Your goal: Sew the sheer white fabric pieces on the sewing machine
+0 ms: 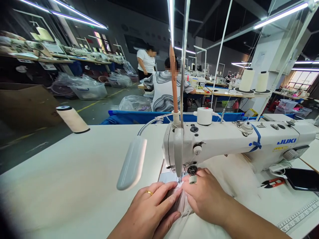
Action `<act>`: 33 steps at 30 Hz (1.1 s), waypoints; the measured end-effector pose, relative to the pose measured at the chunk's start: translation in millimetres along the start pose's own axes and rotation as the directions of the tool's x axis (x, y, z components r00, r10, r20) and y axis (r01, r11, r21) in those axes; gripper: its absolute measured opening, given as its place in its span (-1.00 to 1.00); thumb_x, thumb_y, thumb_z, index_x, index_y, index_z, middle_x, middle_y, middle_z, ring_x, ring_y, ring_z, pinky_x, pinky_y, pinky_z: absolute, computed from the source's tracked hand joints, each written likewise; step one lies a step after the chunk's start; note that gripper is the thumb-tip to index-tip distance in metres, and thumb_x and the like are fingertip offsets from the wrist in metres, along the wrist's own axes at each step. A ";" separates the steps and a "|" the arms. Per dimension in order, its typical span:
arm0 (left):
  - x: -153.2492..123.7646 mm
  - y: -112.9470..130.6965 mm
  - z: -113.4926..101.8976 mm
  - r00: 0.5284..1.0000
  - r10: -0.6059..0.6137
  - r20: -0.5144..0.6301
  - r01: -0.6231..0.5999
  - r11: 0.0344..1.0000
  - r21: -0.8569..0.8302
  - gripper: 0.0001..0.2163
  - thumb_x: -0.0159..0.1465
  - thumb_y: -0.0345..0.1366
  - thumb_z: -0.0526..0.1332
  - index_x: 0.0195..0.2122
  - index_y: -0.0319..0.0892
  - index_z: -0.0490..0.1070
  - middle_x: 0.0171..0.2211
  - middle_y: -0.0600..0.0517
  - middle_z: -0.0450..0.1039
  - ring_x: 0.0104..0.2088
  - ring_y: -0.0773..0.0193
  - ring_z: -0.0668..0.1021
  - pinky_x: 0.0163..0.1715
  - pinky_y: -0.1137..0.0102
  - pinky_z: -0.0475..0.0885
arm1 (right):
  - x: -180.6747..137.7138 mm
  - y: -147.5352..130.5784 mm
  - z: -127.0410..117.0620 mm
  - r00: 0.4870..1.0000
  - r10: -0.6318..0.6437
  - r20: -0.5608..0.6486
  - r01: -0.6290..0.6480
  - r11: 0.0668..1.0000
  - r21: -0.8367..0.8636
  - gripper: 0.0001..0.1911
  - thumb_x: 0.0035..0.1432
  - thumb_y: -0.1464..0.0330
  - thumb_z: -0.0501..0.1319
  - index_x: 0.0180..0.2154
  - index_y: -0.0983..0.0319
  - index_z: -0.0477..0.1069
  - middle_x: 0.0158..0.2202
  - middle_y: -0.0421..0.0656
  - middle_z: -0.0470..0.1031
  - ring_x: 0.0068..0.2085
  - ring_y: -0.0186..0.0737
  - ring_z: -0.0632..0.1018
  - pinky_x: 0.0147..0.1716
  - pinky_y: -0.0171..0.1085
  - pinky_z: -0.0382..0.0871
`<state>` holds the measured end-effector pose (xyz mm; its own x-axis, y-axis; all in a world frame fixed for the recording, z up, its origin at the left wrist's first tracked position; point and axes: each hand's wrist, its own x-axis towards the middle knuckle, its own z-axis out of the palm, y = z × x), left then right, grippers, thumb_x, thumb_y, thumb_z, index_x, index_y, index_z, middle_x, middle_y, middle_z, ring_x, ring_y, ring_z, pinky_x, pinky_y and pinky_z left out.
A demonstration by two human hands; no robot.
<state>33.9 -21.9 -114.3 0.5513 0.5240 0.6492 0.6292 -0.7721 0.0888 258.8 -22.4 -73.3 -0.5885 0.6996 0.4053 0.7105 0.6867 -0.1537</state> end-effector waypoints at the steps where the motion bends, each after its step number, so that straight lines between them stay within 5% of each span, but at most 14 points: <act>1: 0.8 0.9 -0.7 1.000 0.000 -0.001 0.000 1.000 0.002 -0.62 0.28 -0.37 0.25 0.14 -0.13 0.47 0.00 -0.06 0.59 -0.09 -0.02 0.55 -0.15 0.08 0.48 | 0.1 -0.3 -1.0 1.000 0.000 -0.007 0.000 1.000 0.004 -0.79 0.31 0.53 0.24 -0.09 0.17 0.55 0.13 -0.20 0.65 -0.10 -0.06 0.52 -0.04 -0.15 0.39; 12: -0.1 -1.8 -1.0 0.997 -0.043 0.058 0.047 0.996 -0.074 -0.62 0.33 -0.35 0.23 0.17 -0.03 0.44 0.04 -0.06 0.56 -0.05 -0.04 0.54 -0.10 0.07 0.43 | -3.0 0.8 -1.9 0.999 -0.004 0.044 0.003 1.000 0.031 -0.77 0.35 0.55 0.18 -0.08 0.19 0.51 0.10 -0.11 0.64 -0.04 -0.02 0.52 0.00 -0.10 0.38; 15: 2.3 -1.8 -6.3 0.994 -0.057 0.092 0.068 0.989 -0.128 -0.73 0.40 -0.35 0.16 0.08 0.01 0.50 0.00 -0.03 0.56 -0.10 0.01 0.54 -0.15 0.12 0.44 | -6.4 -8.1 -13.1 0.993 -0.043 0.110 0.035 0.997 0.073 -0.91 0.43 0.33 0.28 -0.06 0.17 0.48 -0.02 -0.13 0.64 -0.06 -0.04 0.52 0.04 -0.08 0.35; 18: 3.5 -3.3 -11.0 0.988 -0.083 0.129 0.105 0.979 -0.173 -0.68 0.44 -0.38 0.06 0.07 0.04 0.52 -0.01 -0.02 0.55 -0.13 0.06 0.55 -0.18 0.17 0.46 | -10.5 -17.1 -22.3 0.983 -0.093 0.158 0.079 0.993 0.089 -0.60 0.31 0.00 0.41 -0.07 0.14 0.45 0.00 -0.13 0.59 -0.03 -0.02 0.52 0.13 -0.04 0.31; 21: 5.3 -8.8 -12.5 0.976 -0.127 0.177 0.165 0.962 -0.219 -0.58 0.37 -0.45 0.04 0.13 0.04 0.51 0.01 -0.04 0.53 -0.12 0.06 0.54 -0.13 0.15 0.48 | -13.5 -16.9 -21.8 0.982 -0.083 0.168 0.072 0.995 0.071 -0.86 0.42 0.25 0.31 -0.19 0.16 0.42 -0.08 -0.13 0.58 -0.10 -0.06 0.53 0.06 -0.06 0.33; 24: 12.1 -15.6 -11.3 0.969 -0.131 0.208 0.186 0.944 -0.274 -0.58 0.26 -0.45 0.05 0.05 0.00 0.54 -0.08 -0.05 0.51 -0.15 0.03 0.52 -0.16 0.14 0.48 | -13.1 -8.6 -17.1 0.996 -0.011 0.084 -0.005 0.983 0.185 -0.87 0.41 0.47 0.12 -0.18 0.17 0.41 -0.15 -0.11 0.59 -0.13 -0.06 0.52 -0.04 -0.10 0.39; 28: 28.7 -17.3 -12.0 0.957 -0.178 0.231 0.245 0.920 -0.306 -0.77 0.16 -0.41 0.11 -0.25 -0.08 0.52 -0.25 -0.03 0.47 -0.27 0.08 0.49 -0.29 0.22 0.46 | -7.6 -0.1 -15.7 0.974 0.227 -0.005 -0.205 0.889 0.410 -0.80 0.49 0.33 0.05 -0.17 0.16 0.43 -0.25 -0.11 0.55 -0.20 -0.08 0.52 -0.16 -0.17 0.45; 33: 40.2 -12.9 -14.9 0.937 -0.227 0.266 0.304 0.904 -0.300 -0.92 0.25 -0.35 0.21 -0.35 -0.12 0.49 -0.24 -0.04 0.49 -0.27 0.10 0.54 -0.30 0.25 0.50 | -1.1 -1.7 -17.6 0.925 0.370 0.087 -0.345 0.720 0.602 -0.70 0.52 0.21 0.06 -0.27 0.15 0.41 -0.39 -0.20 0.48 -0.31 -0.13 0.52 -0.23 -0.22 0.46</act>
<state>39.8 3.9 -78.0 0.5198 0.7616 0.3869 0.5725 -0.6467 0.5040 265.0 -27.7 -57.6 -0.3145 0.9185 0.2399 0.4824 0.3723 -0.7929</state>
